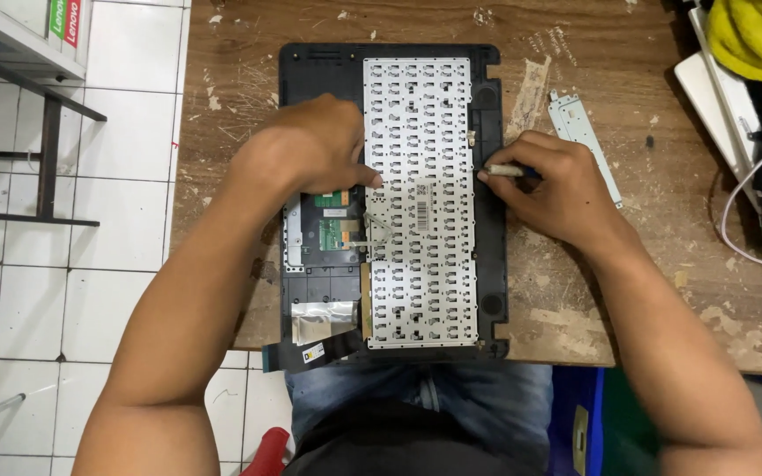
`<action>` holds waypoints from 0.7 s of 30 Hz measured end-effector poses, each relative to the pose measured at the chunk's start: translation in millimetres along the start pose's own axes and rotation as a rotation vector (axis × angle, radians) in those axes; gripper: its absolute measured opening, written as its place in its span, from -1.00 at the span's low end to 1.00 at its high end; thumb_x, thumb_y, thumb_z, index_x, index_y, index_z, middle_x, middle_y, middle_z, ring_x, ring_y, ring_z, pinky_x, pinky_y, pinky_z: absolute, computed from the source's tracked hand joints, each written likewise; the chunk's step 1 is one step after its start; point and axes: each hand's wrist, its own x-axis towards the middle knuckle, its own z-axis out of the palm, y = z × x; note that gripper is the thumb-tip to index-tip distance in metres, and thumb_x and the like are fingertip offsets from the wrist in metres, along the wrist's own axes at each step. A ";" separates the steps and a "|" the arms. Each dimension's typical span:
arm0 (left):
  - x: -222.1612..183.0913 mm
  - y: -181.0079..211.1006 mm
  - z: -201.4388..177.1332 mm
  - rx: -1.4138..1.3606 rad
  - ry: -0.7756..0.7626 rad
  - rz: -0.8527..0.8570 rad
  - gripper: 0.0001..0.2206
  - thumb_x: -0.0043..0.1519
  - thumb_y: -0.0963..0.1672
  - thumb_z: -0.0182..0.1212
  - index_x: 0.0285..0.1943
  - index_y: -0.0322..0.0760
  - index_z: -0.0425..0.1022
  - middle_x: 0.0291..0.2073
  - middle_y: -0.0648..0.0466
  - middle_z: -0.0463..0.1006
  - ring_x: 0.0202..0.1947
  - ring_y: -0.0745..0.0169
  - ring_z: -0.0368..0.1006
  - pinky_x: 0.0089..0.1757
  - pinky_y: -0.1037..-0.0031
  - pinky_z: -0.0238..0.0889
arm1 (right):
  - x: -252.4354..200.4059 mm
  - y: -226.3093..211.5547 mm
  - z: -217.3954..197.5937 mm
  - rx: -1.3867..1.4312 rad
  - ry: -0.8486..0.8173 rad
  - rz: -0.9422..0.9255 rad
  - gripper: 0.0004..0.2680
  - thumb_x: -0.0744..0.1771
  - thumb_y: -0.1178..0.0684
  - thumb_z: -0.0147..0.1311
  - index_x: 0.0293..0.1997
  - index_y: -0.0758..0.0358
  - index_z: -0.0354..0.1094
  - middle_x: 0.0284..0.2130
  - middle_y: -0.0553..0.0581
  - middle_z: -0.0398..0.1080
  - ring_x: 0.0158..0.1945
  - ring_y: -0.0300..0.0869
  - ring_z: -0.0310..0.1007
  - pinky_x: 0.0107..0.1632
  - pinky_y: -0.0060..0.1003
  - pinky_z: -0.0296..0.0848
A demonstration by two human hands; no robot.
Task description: Preparing a laptop top case for a new keyboard by removing the old one and scraping down the plastic mounting rivets.
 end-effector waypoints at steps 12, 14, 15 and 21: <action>69.4 -56.9 33.4 0.178 0.781 0.560 -0.70 0.31 0.00 0.35 0.18 -0.07 0.66 0.20 -0.14 0.42 0.18 -0.24 0.22 0.07 -0.03 0.06 | -5.7 5.2 -8.0 0.078 -0.117 -0.127 -0.92 0.31 0.30 0.27 -0.18 0.37 0.49 -0.36 0.14 0.47 -0.33 -0.17 0.42 -0.34 -0.39 0.42; 67.9 -54.8 33.0 0.181 0.789 0.547 -0.70 0.31 -0.01 0.35 0.17 -0.12 0.66 0.17 -0.14 0.43 0.16 -0.23 0.22 0.03 -0.02 0.09 | -5.4 2.1 -8.2 0.080 -0.123 -0.140 -0.92 0.30 0.27 0.29 -0.19 0.36 0.48 -0.36 0.14 0.47 -0.34 -0.17 0.45 -0.34 -0.40 0.46; 66.7 -53.9 34.1 0.182 0.798 0.528 -0.69 0.32 -0.01 0.35 0.17 -0.17 0.66 0.14 -0.14 0.44 0.15 -0.21 0.23 -0.01 -0.01 0.13 | -5.9 0.5 -8.1 0.084 -0.135 -0.157 -0.91 0.30 0.24 0.31 -0.21 0.35 0.47 -0.36 0.14 0.48 -0.35 -0.17 0.48 -0.34 -0.42 0.51; 64.1 -53.8 32.8 0.221 0.850 0.302 -0.65 0.35 0.01 0.32 0.22 -0.24 0.63 0.16 -0.37 0.38 0.03 -0.42 0.30 -0.10 -0.19 0.28 | -7.0 -0.2 -11.2 0.076 -0.112 -0.198 -0.90 0.29 0.29 0.31 -0.19 0.41 0.48 -0.29 0.21 0.53 -0.27 -0.12 0.55 -0.24 -0.39 0.62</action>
